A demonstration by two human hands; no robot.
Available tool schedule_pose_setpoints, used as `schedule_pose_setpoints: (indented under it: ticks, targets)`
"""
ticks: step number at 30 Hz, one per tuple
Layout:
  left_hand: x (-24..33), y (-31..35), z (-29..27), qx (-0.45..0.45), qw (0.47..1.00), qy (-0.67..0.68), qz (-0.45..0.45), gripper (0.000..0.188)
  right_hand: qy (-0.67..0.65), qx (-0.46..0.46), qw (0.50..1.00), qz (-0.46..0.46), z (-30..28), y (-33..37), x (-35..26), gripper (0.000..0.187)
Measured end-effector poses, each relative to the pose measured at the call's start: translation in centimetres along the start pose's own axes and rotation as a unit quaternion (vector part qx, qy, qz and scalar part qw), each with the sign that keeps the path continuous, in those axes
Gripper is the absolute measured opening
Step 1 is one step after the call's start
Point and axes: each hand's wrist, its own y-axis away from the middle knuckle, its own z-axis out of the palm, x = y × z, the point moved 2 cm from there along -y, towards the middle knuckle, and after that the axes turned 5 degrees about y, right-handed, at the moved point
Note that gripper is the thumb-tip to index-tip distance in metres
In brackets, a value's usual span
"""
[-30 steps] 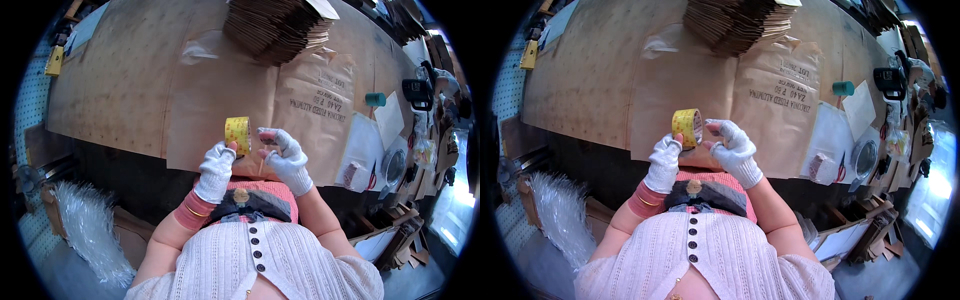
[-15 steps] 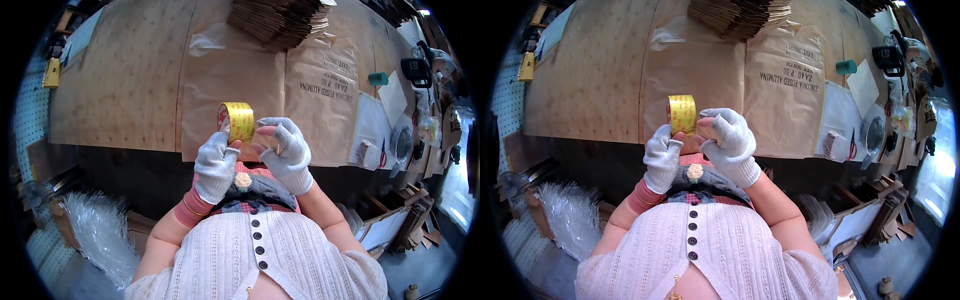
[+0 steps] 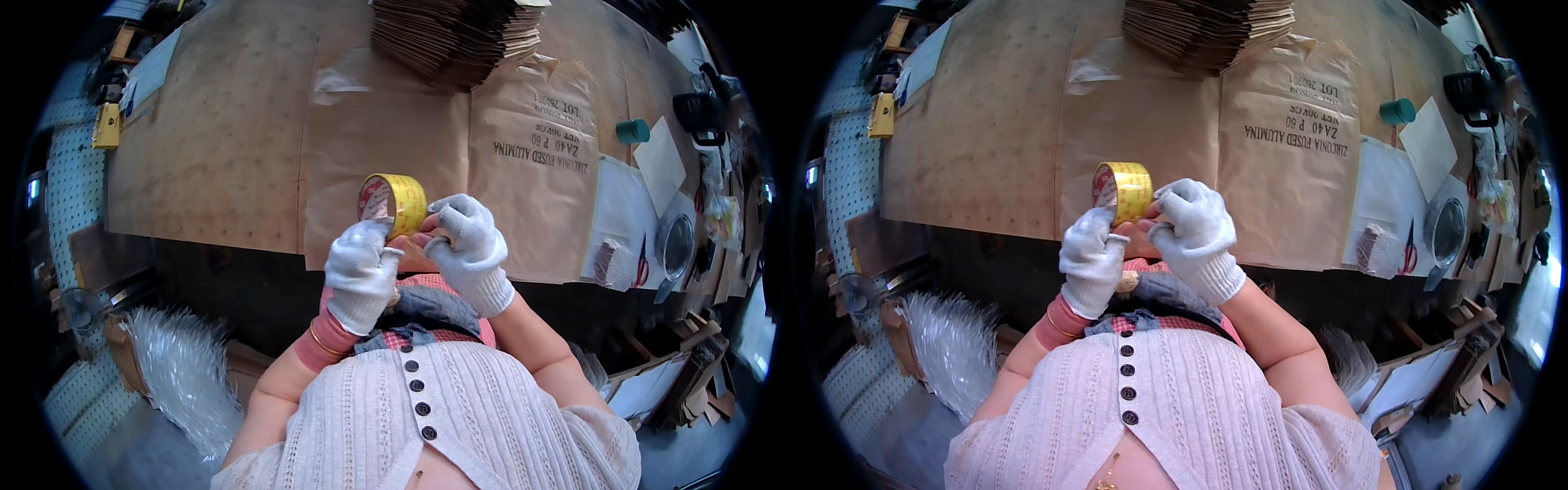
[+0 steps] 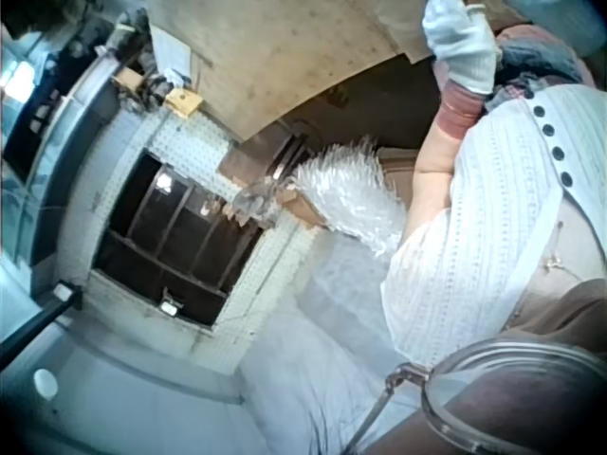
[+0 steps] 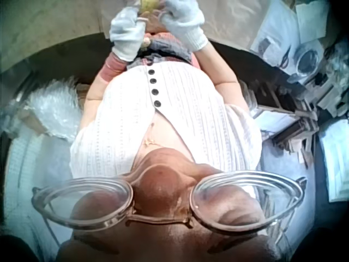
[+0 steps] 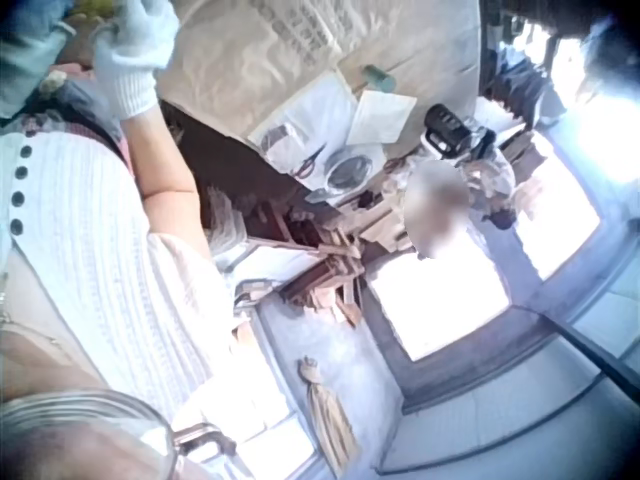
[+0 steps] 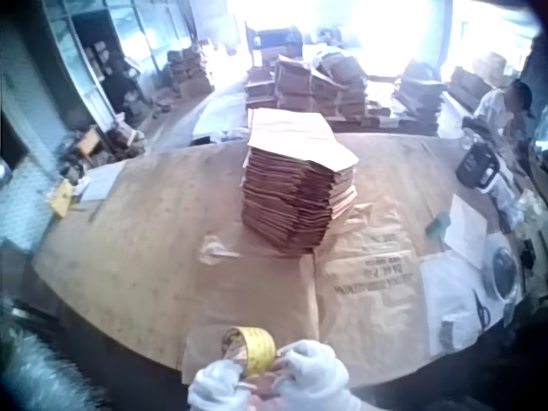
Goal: The person places a wrapped item into a brown paper bag and seals it with yellow tape. They then handle a stack of similar bags and a plastic bag containing a brush, moving items around a cluttered workbench.
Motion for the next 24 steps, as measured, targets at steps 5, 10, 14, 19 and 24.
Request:
schedule_pose_setpoints:
  ticks: [5,10,14,19,24]
  targets:
    - [-0.6,0.1,-1.2,-0.067,0.997,0.004,-0.05,0.016,0.047,0.003,0.998,-0.047,1.6,0.1,-0.2,0.021]
    - [-4.5,1.9,-2.5,-0.103,0.988,0.05,-0.102,0.015,0.208,0.018,0.957,-0.201,4.7,0.5,-2.7,0.022]
    - [-9.0,3.8,-4.9,-0.098,0.989,0.045,-0.099,0.025,0.216,-0.018,0.951,-0.22,9.5,1.9,-5.9,0.018]
    - [-13.8,6.1,-9.1,-0.149,0.977,0.086,-0.124,0.027,0.244,-0.12,0.925,-0.266,14.3,2.5,-10.4,0.015]
    - [-18.9,7.9,-13.6,-0.169,0.954,0.197,-0.15,0.059,0.262,-0.23,0.905,-0.244,18.5,2.4,-13.6,0.022]
